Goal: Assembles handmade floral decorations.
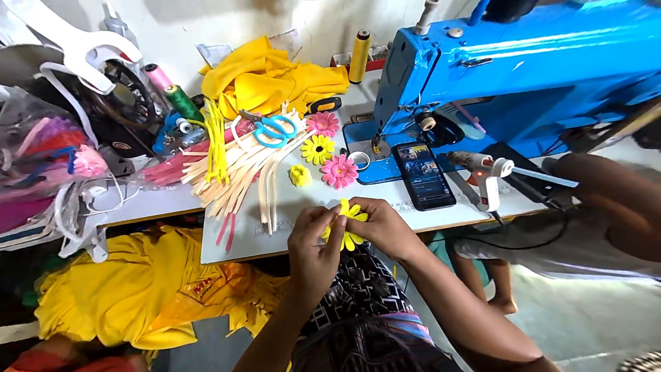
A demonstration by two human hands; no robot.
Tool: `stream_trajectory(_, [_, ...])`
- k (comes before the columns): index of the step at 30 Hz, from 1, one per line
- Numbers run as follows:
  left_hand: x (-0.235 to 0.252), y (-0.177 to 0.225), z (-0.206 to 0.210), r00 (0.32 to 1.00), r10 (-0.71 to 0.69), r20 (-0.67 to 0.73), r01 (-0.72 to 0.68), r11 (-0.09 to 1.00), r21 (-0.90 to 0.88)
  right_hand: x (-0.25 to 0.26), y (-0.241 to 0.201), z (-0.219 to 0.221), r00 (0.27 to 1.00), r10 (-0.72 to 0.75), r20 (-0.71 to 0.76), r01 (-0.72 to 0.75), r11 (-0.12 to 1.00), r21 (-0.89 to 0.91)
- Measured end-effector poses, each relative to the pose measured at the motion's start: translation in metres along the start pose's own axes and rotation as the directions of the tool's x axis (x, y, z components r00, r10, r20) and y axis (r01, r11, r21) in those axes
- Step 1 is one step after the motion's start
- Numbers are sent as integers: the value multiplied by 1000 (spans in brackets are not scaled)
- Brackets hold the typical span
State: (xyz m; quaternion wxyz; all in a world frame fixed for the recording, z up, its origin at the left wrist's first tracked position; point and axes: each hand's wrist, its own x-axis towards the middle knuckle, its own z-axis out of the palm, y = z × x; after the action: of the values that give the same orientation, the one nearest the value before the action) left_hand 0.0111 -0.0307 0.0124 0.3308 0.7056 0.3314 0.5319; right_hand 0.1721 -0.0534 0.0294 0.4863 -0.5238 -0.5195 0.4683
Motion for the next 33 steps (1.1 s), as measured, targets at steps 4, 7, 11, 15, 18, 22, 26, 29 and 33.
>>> stream_trajectory(4, [13, -2, -20, 956, -266, 122, 278, 956, -94, 0, 1, -8, 995, 23, 96, -13, 995, -98])
stream_trajectory(7, [21, -1, -22, 908, -365, 204, 393, 912, -116, 3, 0, -11, 988, 41, 148, -23, 992, -123])
stream_trajectory(11, [18, -3, -13, 905, -421, 59, 423, 877, -229, 4, 0, -10, 993, 79, 88, -83, 996, 43])
stream_trajectory(15, [15, -1, -4, 877, -478, -34, 442, 833, -332, 1, 1, -2, 987, 156, 41, -161, 960, 230])
stream_trajectory(18, [12, -5, -4, 923, -382, -36, 355, 886, -297, 1, 6, 0, 995, 97, 38, -102, 981, 164])
stream_trajectory(22, [7, -8, -3, 983, -181, -31, 176, 976, -129, 3, 6, -1, 1000, -13, 11, 14, 998, -60])
stream_trajectory(26, [12, -9, -11, 950, -311, -12, 303, 934, -187, 4, 2, -5, 1000, 0, 25, 5, 986, -167])
stream_trajectory(29, [19, -5, -17, 867, -490, 93, 495, 823, -278, 6, 1, -9, 996, 35, 79, -23, 990, -139])
stream_trajectory(33, [14, -3, -15, 870, -480, 110, 488, 810, -326, 8, 2, -10, 997, 58, 59, -58, 998, 0])
